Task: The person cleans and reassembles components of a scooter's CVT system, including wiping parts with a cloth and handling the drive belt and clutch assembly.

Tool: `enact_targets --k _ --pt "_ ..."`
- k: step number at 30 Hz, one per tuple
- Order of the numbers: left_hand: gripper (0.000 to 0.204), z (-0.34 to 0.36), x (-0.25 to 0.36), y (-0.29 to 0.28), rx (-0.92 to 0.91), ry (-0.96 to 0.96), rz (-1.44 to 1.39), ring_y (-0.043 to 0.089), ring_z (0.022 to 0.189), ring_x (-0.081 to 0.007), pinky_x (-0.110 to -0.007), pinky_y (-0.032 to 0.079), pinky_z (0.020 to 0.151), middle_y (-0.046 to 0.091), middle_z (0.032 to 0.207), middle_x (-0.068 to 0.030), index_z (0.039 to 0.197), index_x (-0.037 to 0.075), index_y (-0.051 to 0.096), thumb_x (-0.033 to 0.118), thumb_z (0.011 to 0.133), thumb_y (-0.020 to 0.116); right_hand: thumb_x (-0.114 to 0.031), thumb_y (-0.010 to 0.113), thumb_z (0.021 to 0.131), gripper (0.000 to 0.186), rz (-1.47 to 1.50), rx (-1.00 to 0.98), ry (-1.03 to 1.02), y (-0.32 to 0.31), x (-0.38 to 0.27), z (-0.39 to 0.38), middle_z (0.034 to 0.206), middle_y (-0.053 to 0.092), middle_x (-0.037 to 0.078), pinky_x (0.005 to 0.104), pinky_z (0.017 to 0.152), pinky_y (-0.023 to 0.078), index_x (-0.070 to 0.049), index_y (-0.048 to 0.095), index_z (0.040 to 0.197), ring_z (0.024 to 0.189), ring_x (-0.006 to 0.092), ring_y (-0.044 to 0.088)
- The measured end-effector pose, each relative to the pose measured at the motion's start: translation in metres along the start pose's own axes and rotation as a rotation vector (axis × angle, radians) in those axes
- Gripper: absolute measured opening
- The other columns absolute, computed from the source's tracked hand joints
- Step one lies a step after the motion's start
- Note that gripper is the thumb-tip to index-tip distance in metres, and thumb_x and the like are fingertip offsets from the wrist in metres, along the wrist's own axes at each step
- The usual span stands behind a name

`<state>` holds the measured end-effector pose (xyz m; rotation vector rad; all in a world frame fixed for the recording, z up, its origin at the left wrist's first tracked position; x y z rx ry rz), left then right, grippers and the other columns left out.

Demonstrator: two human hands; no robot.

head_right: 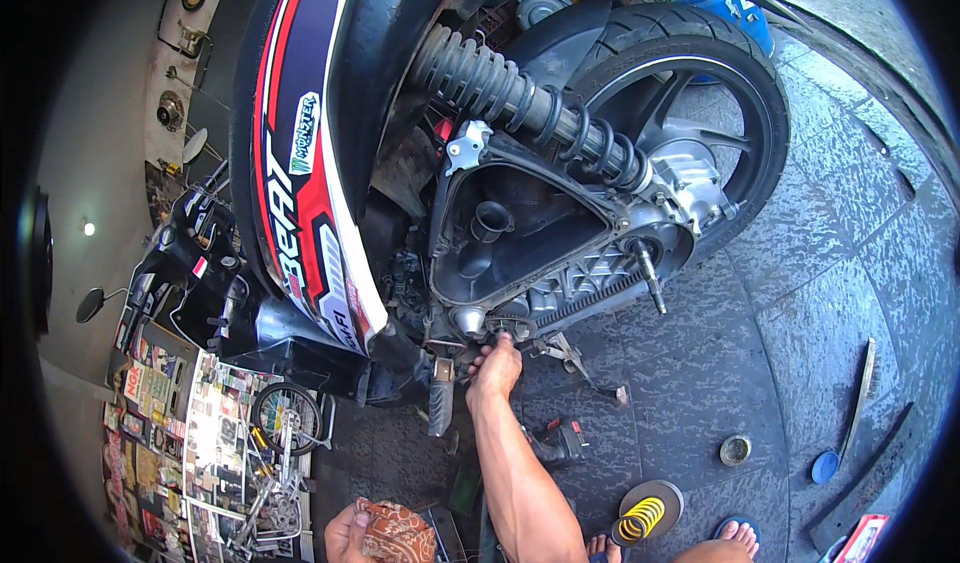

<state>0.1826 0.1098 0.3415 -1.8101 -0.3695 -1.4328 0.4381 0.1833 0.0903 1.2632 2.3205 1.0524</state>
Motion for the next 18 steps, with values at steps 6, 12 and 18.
enact_targets --k 6,12,18 --pt "0.026 -0.002 0.001 -0.001 0.013 -0.003 0.012 0.064 0.072 -0.0098 -0.020 0.051 0.064 0.068 0.089 -0.0034 0.108 -0.002 0.065 0.021 0.103 0.053 -0.037 0.040 0.102 0.039 -0.142 0.185 -0.153 -0.019 -0.012 -0.021 0.066 0.050 0.001 0.0268 0.046 0.038 -0.008 0.059 0.084 0.055 0.0118 0.048" --pt "0.026 -0.001 0.009 0.011 -0.040 0.033 0.019 0.062 0.070 -0.0082 -0.020 0.048 0.063 0.067 0.088 -0.0021 0.106 -0.002 0.065 0.021 0.103 0.054 -0.019 0.049 0.093 0.027 -0.322 -0.013 -0.294 -0.025 -0.001 0.014 0.080 0.059 0.002 0.0259 0.048 0.041 -0.004 0.061 0.112 0.059 0.0113 0.053" --pt "0.027 -0.002 0.007 0.005 -0.022 0.036 0.034 0.063 0.070 -0.0094 -0.022 0.050 0.065 0.068 0.086 -0.0030 0.106 -0.003 0.065 0.020 0.103 0.052 -0.016 0.051 0.094 0.028 -0.276 -0.222 -0.149 0.005 0.006 -0.011 0.083 0.058 0.003 0.0285 0.051 0.044 -0.003 0.056 0.118 0.061 0.0119 0.054"
Point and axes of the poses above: each hand's wrist, its own z-axis towards the middle knuckle, its own y-axis out of the palm, x = y × z, the point moved 9 cm from there along z, towards the middle knuckle
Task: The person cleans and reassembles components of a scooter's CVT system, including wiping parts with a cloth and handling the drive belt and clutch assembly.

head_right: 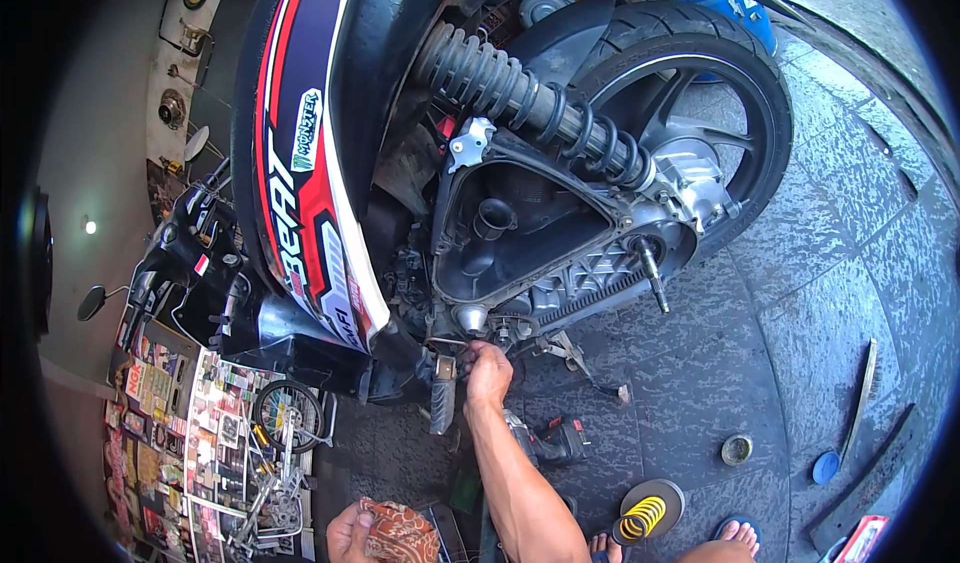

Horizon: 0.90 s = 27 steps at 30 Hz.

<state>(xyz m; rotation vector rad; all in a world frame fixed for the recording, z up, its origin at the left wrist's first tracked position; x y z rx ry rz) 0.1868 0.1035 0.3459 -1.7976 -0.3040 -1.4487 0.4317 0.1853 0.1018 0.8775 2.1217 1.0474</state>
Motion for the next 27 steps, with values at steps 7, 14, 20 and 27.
enact_targets --k 7,14,20,27 --pt "0.027 0.000 -0.008 -0.003 -0.030 -0.040 -0.039 0.065 0.072 -0.0112 -0.023 0.052 0.066 0.069 0.088 -0.0048 0.107 -0.004 0.065 0.020 0.103 0.052 -0.017 0.056 0.091 0.023 -0.012 0.156 -0.004 -0.016 -0.006 0.001 0.078 0.059 0.003 0.0258 0.052 0.041 -0.003 0.060 0.108 0.057 0.0118 0.052" --pt "0.028 0.003 -0.009 -0.003 -0.029 -0.026 -0.030 0.065 0.072 -0.0120 -0.024 0.052 0.067 0.070 0.088 -0.0062 0.108 -0.005 0.065 0.020 0.103 0.054 -0.046 0.048 0.099 0.040 0.072 0.284 -0.114 -0.020 -0.011 0.010 0.066 0.051 0.000 0.0286 0.048 0.038 -0.009 0.059 0.088 0.053 0.0115 0.049" --pt "0.029 0.002 -0.006 0.000 -0.030 -0.032 -0.052 0.064 0.072 -0.0107 -0.022 0.051 0.065 0.070 0.088 -0.0054 0.107 -0.004 0.066 0.022 0.103 0.054 -0.049 0.045 0.101 0.042 0.230 0.264 0.159 -0.007 0.003 0.006 0.066 0.050 0.000 0.0307 0.048 0.037 -0.010 0.058 0.092 0.052 0.0132 0.046" --pt "0.030 0.001 -0.005 0.000 -0.004 -0.022 -0.024 0.063 0.071 -0.0095 -0.022 0.050 0.064 0.070 0.087 -0.0049 0.106 -0.003 0.067 0.024 0.103 0.054 -0.056 0.040 0.102 0.050 0.266 0.233 0.246 -0.010 0.005 0.000 0.066 0.052 0.001 0.0289 0.044 0.034 -0.009 0.055 0.093 0.049 0.0122 0.043"
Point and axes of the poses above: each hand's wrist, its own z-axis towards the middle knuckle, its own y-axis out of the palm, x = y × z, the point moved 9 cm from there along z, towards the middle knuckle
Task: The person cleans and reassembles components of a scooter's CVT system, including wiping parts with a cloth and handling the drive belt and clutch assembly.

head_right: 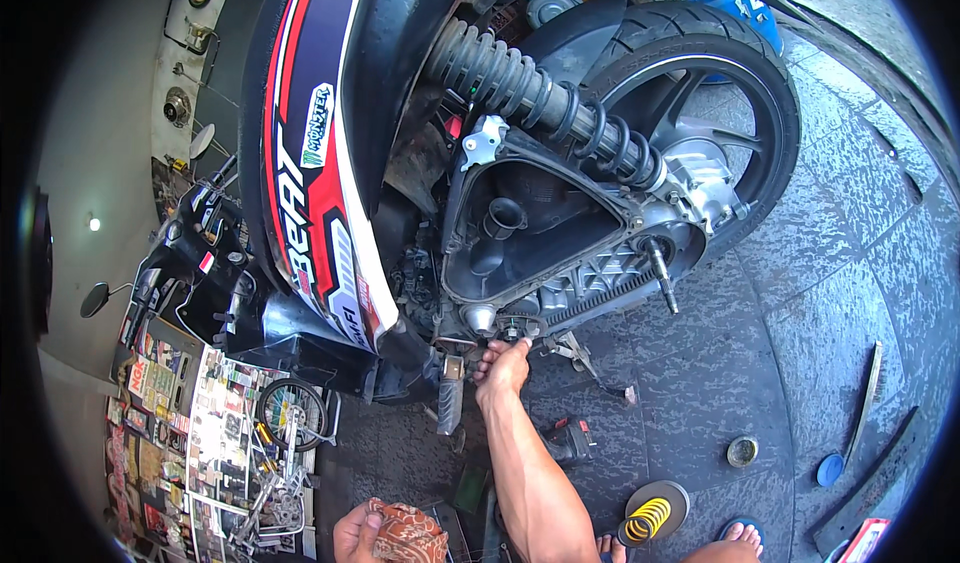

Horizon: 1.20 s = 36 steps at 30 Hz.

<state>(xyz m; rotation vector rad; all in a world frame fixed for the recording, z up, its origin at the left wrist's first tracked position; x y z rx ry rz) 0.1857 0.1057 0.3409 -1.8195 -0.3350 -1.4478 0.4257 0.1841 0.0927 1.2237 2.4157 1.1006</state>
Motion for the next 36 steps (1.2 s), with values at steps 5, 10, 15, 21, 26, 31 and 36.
enact_targets --k 5,10,15,21,26,31,36 --pt "0.028 0.001 0.003 0.007 -0.026 -0.019 -0.024 0.062 0.069 -0.0082 -0.021 0.049 0.062 0.069 0.085 -0.0033 0.105 -0.003 0.067 0.023 0.103 0.055 -0.055 0.040 0.102 0.048 -0.162 0.059 -0.386 -0.001 -0.028 0.008 0.064 0.049 0.000 0.0315 0.046 0.035 -0.010 0.056 0.092 0.052 0.0144 0.044" --pt "0.029 0.001 0.005 0.003 -0.007 -0.013 -0.031 0.062 0.069 -0.0080 -0.020 0.049 0.062 0.069 0.086 -0.0032 0.105 -0.003 0.067 0.023 0.103 0.055 -0.050 0.042 0.102 0.043 0.012 -0.083 0.079 0.004 -0.001 0.010 0.063 0.048 0.000 0.0305 0.045 0.034 -0.011 0.056 0.090 0.051 0.0129 0.044" --pt "0.031 0.000 0.006 0.006 -0.024 -0.020 0.005 0.064 0.072 -0.0094 -0.021 0.050 0.064 0.070 0.089 -0.0056 0.106 -0.004 0.068 0.023 0.103 0.054 -0.053 0.040 0.101 0.047 -0.013 -0.052 -0.058 0.008 -0.006 0.016 0.061 0.047 0.000 0.0306 0.045 0.033 -0.013 0.054 0.083 0.051 0.0141 0.044" --pt "0.031 0.002 0.004 0.005 -0.043 -0.045 0.011 0.066 0.077 -0.0119 -0.023 0.052 0.071 0.071 0.091 -0.0072 0.106 -0.005 0.068 0.023 0.103 0.053 -0.056 0.032 0.102 0.052 -0.123 0.067 -0.122 0.000 -0.010 0.015 0.059 0.044 -0.001 0.0305 0.046 0.032 -0.014 0.051 0.080 0.050 0.0156 0.041" --pt "0.032 0.001 0.003 0.007 -0.047 -0.032 -0.002 0.067 0.078 -0.0135 -0.024 0.054 0.071 0.072 0.093 -0.0086 0.107 -0.006 0.067 0.023 0.103 0.053 -0.050 0.046 0.100 0.042 0.117 -0.159 0.129 0.008 0.009 0.011 0.065 0.050 -0.001 0.0312 0.049 0.036 -0.013 0.056 0.084 0.053 0.0138 0.047" --pt "0.031 0.001 -0.001 0.008 -0.063 -0.025 -0.006 0.068 0.078 -0.0139 -0.025 0.054 0.071 0.072 0.094 -0.0091 0.109 -0.006 0.066 0.022 0.103 0.054 -0.055 0.039 0.100 0.049 0.027 -0.056 -0.025 0.006 -0.002 0.018 0.064 0.048 0.000 0.0309 0.049 0.035 -0.012 0.054 0.081 0.054 0.0149 0.044" --pt "0.031 0.003 -0.002 0.006 -0.059 -0.013 0.015 0.067 0.078 -0.0135 -0.024 0.054 0.071 0.071 0.093 -0.0087 0.110 -0.006 0.066 0.021 0.102 0.054 -0.053 0.044 0.099 0.045 0.039 -0.013 -0.032 0.004 -0.003 0.012 0.065 0.047 0.000 0.0304 0.050 0.035 -0.012 0.054 0.083 0.055 0.0143 0.044"
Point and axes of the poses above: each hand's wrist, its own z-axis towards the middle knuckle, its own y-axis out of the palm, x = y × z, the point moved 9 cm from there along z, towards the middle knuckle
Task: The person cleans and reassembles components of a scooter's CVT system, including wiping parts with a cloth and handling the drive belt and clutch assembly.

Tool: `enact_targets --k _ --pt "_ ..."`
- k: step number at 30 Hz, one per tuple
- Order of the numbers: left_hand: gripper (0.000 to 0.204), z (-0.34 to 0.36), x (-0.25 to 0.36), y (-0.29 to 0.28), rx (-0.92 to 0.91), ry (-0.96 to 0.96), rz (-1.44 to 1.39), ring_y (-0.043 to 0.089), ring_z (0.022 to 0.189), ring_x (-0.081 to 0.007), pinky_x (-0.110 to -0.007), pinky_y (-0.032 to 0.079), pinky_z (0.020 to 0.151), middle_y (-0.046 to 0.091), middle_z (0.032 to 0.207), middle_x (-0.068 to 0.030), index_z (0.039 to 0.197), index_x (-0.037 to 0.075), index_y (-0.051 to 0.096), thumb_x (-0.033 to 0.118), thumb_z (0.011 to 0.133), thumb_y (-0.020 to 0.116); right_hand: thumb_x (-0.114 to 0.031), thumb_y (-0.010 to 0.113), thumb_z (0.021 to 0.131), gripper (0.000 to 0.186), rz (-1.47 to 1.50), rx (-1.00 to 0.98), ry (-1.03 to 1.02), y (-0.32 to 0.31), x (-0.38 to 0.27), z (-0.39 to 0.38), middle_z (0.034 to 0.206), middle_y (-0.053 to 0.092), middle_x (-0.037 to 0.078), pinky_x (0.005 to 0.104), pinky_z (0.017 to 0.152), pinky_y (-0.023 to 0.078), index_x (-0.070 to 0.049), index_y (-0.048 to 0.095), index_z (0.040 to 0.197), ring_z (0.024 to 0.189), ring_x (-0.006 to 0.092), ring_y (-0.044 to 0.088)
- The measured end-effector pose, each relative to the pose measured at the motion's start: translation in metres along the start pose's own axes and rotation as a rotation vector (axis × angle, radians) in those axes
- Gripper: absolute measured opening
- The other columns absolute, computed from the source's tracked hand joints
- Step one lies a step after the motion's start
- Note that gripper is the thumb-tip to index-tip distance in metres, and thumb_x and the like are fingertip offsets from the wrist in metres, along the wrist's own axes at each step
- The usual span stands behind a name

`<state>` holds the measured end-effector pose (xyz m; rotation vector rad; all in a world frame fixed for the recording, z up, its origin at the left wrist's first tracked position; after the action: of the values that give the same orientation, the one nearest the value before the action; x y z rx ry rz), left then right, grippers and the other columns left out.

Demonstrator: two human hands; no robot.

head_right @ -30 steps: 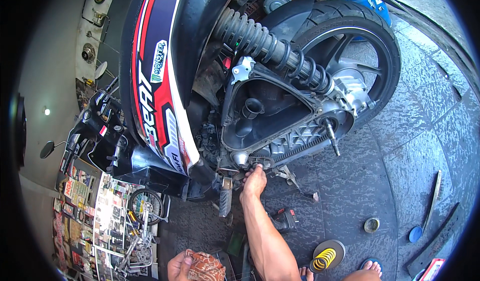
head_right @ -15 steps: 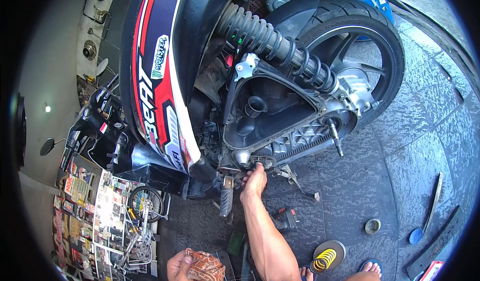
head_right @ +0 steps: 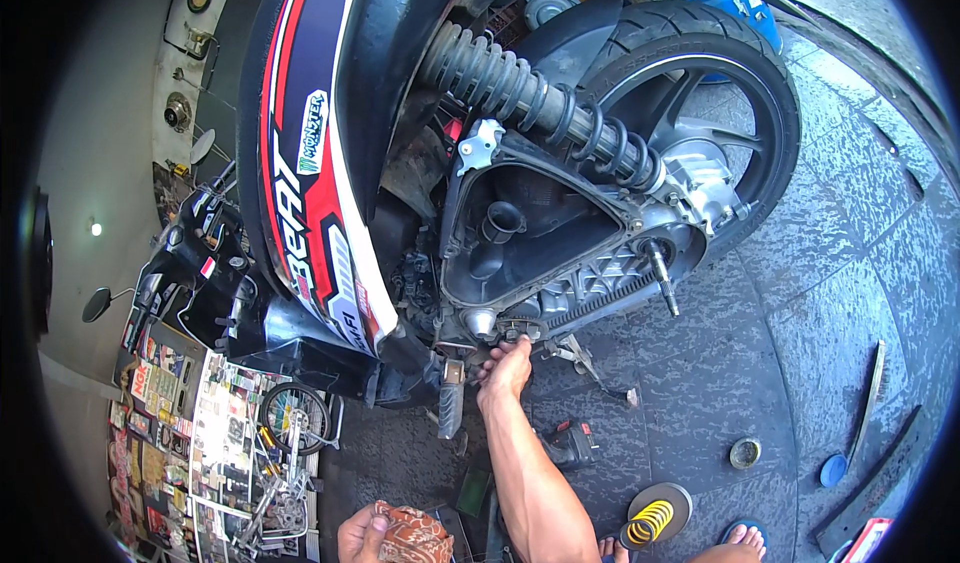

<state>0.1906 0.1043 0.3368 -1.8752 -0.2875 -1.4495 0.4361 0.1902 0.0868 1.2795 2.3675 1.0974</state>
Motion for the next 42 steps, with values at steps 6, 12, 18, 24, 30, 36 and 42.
enact_targets --k 6,12,18,24,30,36,42 --pt "0.030 -0.002 0.001 0.002 -0.013 -0.029 -0.028 0.067 0.077 -0.0123 -0.023 0.054 0.069 0.071 0.091 -0.0073 0.109 -0.005 0.066 0.022 0.102 0.055 -0.052 0.045 0.099 0.044 0.053 -0.090 0.109 0.000 0.007 0.003 0.066 0.048 -0.001 0.0303 0.048 0.034 -0.012 0.055 0.084 0.055 0.0140 0.044" --pt "0.029 -0.002 0.005 0.006 0.001 0.015 -0.004 0.066 0.075 -0.0112 -0.022 0.053 0.067 0.071 0.090 -0.0062 0.108 -0.004 0.066 0.022 0.102 0.055 -0.052 0.042 0.101 0.046 0.115 -0.108 0.178 0.007 0.008 -0.006 0.067 0.048 -0.001 0.0284 0.044 0.032 -0.011 0.053 0.084 0.052 0.0131 0.043" --pt "0.028 0.000 0.004 0.006 -0.011 0.004 0.002 0.064 0.078 -0.0088 -0.021 0.050 0.070 0.070 0.092 -0.0044 0.108 -0.005 0.066 0.020 0.102 0.055 -0.053 0.044 0.099 0.045 0.017 -0.039 0.026 0.002 -0.003 0.000 0.061 0.045 -0.002 0.0295 0.046 0.031 -0.015 0.051 0.076 0.052 0.0127 0.041" --pt "0.028 0.000 0.000 0.004 -0.015 0.007 0.004 0.062 0.079 -0.0082 -0.021 0.049 0.071 0.069 0.092 -0.0036 0.108 -0.005 0.066 0.020 0.103 0.055 -0.054 0.036 0.102 0.050 -0.110 0.044 -0.082 0.002 -0.010 -0.008 0.063 0.047 -0.001 0.0285 0.044 0.030 -0.011 0.054 0.085 0.050 0.0127 0.041" --pt "0.030 -0.001 0.001 0.007 -0.014 -0.025 -0.013 0.064 0.078 -0.0105 -0.022 0.051 0.071 0.070 0.091 -0.0050 0.107 -0.006 0.067 0.021 0.103 0.054 -0.048 0.051 0.100 0.038 -0.029 -0.004 0.004 0.000 -0.005 -0.007 0.066 0.047 -0.001 0.0292 0.046 0.033 -0.011 0.054 0.092 0.052 0.0116 0.042" --pt "0.030 -0.001 0.004 0.009 -0.034 -0.015 0.007 0.065 0.079 -0.0115 -0.023 0.052 0.072 0.071 0.092 -0.0064 0.107 -0.006 0.067 0.020 0.103 0.053 -0.038 0.055 0.099 0.035 -0.324 0.087 -0.411 -0.004 -0.030 0.000 0.075 0.057 0.007 0.0381 0.056 0.044 -0.004 0.057 0.093 0.063 0.0196 0.054" --pt "0.028 -0.005 0.006 0.005 0.001 -0.009 0.013 0.064 0.077 -0.0103 -0.023 0.051 0.071 0.069 0.090 -0.0047 0.107 -0.005 0.067 0.019 0.103 0.054 -0.036 0.052 0.099 0.042 -0.797 0.279 -0.607 0.002 -0.053 -0.033 0.096 0.069 0.026 0.0492 0.086 0.046 0.004 0.062 0.103 0.094 0.0416 0.065"
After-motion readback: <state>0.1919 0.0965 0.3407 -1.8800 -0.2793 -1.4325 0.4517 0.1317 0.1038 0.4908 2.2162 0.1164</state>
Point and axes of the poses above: each hand's wrist, its own z-axis towards the middle knuckle, its own y-axis out of the palm, x = y × z, the point moved 9 cm from there along z, towards the middle knuckle
